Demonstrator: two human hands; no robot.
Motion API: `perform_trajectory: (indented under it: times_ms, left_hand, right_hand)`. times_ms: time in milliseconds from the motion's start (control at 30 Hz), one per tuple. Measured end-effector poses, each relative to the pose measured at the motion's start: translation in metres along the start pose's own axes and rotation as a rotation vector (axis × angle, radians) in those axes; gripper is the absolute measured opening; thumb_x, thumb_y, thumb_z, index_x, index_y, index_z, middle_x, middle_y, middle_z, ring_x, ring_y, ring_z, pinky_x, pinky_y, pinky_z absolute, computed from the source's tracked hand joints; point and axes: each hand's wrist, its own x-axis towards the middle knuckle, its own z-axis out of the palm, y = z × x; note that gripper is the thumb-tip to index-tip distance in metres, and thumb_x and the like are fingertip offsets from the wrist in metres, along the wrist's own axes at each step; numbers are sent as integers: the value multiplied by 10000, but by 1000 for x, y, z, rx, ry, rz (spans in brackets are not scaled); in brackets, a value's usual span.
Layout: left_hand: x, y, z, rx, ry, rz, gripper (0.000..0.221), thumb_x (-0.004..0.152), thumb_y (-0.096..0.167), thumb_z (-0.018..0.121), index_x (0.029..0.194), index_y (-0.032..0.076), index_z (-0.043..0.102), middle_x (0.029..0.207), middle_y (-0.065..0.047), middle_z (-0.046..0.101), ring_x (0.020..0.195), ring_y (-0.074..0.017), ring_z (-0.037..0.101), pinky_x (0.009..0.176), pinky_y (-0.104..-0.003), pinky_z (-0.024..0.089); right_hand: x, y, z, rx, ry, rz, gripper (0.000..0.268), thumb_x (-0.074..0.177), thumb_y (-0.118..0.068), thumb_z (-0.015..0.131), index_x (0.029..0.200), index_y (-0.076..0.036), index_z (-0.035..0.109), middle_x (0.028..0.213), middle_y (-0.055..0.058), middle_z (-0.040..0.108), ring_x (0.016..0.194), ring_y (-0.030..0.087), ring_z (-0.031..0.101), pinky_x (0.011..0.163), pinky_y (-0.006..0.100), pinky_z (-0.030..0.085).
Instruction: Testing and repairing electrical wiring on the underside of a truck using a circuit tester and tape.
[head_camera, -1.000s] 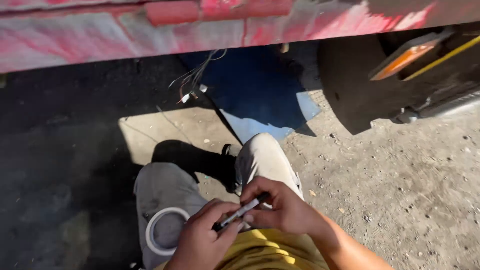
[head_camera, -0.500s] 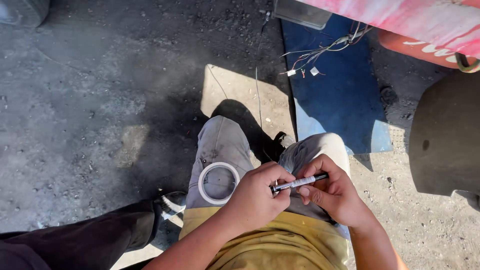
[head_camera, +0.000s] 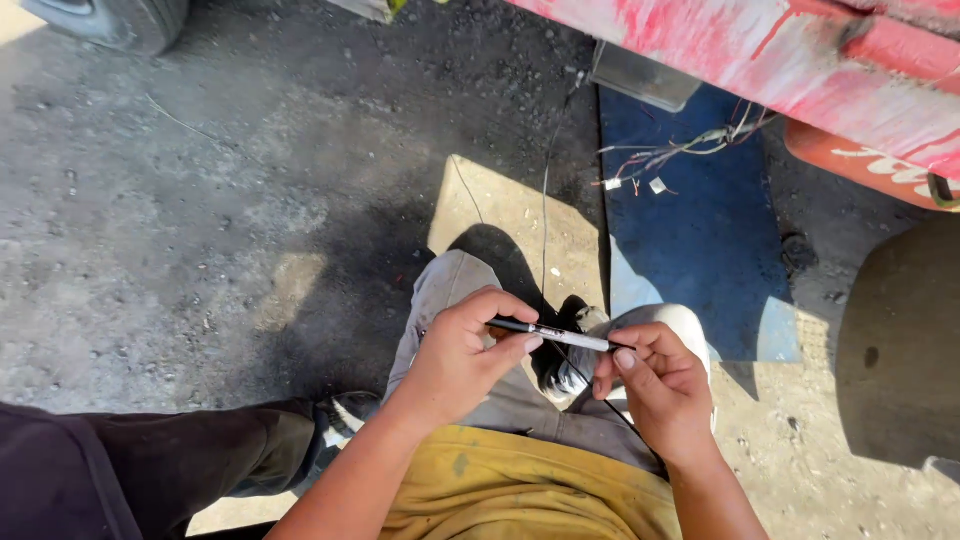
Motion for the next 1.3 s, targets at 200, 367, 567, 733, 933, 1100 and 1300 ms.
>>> perform_trajectory:
  times_ms: [200, 367, 567, 733, 933, 1100, 1300]
  left_hand:
    - [-5, 15, -10, 184, 29, 136, 241, 845, -105, 671, 1054, 13, 700, 1079, -48, 678, 871, -144, 604, 767, -254, 484]
    - [-13, 13, -8, 204, 57, 155, 269, 856, -98, 703, 1093, 30, 697, 1061, -39, 670, 815, -118, 594, 740, -235, 491]
    - [-14, 9, -6, 234, 88, 185, 275, 839, -103, 708, 1080, 30, 700, 1082, -42, 707, 851, -129, 614, 772, -243, 509]
    - [-13, 12, -3, 274, 108, 183, 278, 834, -90, 719, 1082, 33, 696, 1071, -35, 713, 870, -130, 637, 782, -246, 525]
    - [-20, 16, 5, 878, -207, -60, 147, 831, 190, 724, 951, 104, 719, 906, -66, 733, 823, -289, 676, 722, -413, 525]
    - [-38, 3, 3, 952, -501, -481, 120, 983, 219, 560, 964, 108, 603, 973, -84, 707, 865, -325, 649, 777, -495, 475]
    - [-26, -47, -30, 932, 220, -91, 138, 841, 203, 719, 943, 111, 732, 912, -13, 751, 772, -246, 689, 693, -350, 550]
  right_hand:
    - [3, -7, 8, -137, 23, -33, 235, 998, 74, 527, 1214, 79, 620, 974, 196, 737, 791, 253, 713, 795, 343, 577]
    - [4, -5, 4, -163, 22, -3, 244, 996, 67, 524, 1219, 77, 625, 990, 197, 745, 809, 250, 715, 811, 349, 578]
    - [6, 1, 0, -205, 41, 7, 252, 975, 96, 546, 1209, 59, 631, 1030, 195, 752, 822, 245, 717, 817, 337, 576]
    - [4, 5, 2, -220, 64, -8, 242, 969, 95, 569, 1198, 56, 637, 1040, 194, 755, 836, 240, 726, 820, 328, 581]
    - [-6, 10, -4, -310, 41, 147, 220, 963, -6, 614, 1156, 68, 691, 858, 180, 792, 722, 221, 741, 694, 322, 622]
    - [-21, -8, -16, -695, 13, 357, 347, 840, -104, 767, 1179, -35, 785, 876, 84, 912, 768, 151, 847, 716, 256, 637]
    - [-38, 10, -116, -683, 281, 256, 159, 927, -36, 672, 971, 10, 818, 527, 100, 679, 413, 179, 602, 408, 305, 479]
